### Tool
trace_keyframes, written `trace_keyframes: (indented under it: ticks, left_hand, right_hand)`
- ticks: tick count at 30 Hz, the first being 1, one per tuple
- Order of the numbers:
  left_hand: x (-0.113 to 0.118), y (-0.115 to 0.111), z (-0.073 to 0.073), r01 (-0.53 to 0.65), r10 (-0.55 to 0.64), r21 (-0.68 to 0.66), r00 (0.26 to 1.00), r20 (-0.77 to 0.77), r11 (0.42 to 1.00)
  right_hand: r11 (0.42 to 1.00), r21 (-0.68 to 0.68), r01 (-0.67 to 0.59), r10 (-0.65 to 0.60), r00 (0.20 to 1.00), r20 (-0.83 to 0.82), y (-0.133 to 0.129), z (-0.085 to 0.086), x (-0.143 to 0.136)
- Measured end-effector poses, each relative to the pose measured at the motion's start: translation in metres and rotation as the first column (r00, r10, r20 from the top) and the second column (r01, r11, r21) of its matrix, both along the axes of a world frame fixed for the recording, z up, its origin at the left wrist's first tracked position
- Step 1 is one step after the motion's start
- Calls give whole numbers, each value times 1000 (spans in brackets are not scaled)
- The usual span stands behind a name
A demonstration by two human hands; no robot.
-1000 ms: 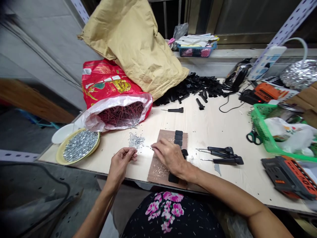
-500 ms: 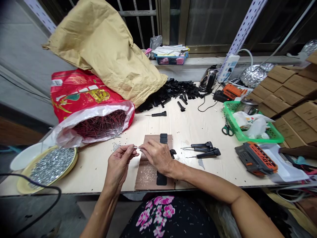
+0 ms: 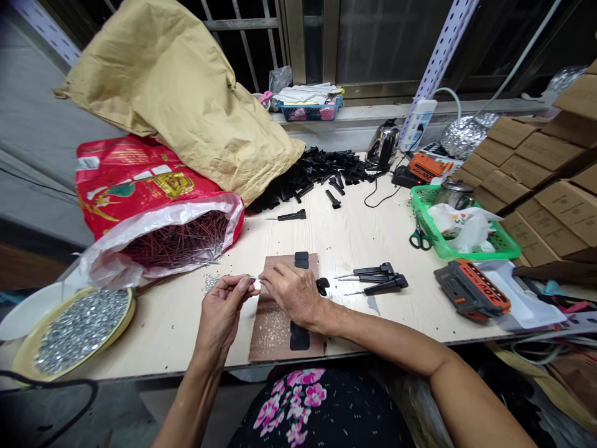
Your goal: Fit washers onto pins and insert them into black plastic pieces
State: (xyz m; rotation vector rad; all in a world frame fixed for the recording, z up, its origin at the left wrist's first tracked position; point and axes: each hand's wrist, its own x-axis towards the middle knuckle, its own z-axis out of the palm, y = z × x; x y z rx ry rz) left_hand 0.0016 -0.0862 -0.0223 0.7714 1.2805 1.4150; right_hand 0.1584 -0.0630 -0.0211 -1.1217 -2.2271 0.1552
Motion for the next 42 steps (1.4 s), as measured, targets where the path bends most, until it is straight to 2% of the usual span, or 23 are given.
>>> trace_keyframes:
  ticks: [7,14,20,25,32,34,38,39,42]
  left_hand:
    - [1,5,-8,57,-59,-37,997,-42,998]
    - [-1,7,-13,74,-76,-16,989,-127,997]
    - [-2,10,-13,100,-98,-2,977,-191,995]
    - [0,13,-16,106,-105,-7,977,-185,994]
    - [3,17,-19,101,-98,12,984,-149,995]
    - [4,18,-19,107,-105,1,983,-148,994]
    - [6,20,-18,149,-154,-44,979,-132,988]
    - [7,20,-18,163,-169,-61,977,-127,985]
    - [14,18,-19,210,-222,-109,969,-107,972]
  right_hand:
    - [991,128,43,-58,992,112,0,-6,1]
    - [994,112,13,-27,992,123,3,-10,6]
    - [995,-97,-22,26,999,34,7,-7,7]
    - [996,-66,-56,58,998,27,11,-14,6]
    - [957,-230,-177,131,971,-200,17,-13,10]
    - [930,-307,-202,120,956,-266,19,-11,11]
    - [787,-553,-275,21,907,-421,24,-10,14]
    - [784,-556,-276,13,903,-429,25,-10,17]
    - [867,-450,-215,34,926,-377,25,-10,32]
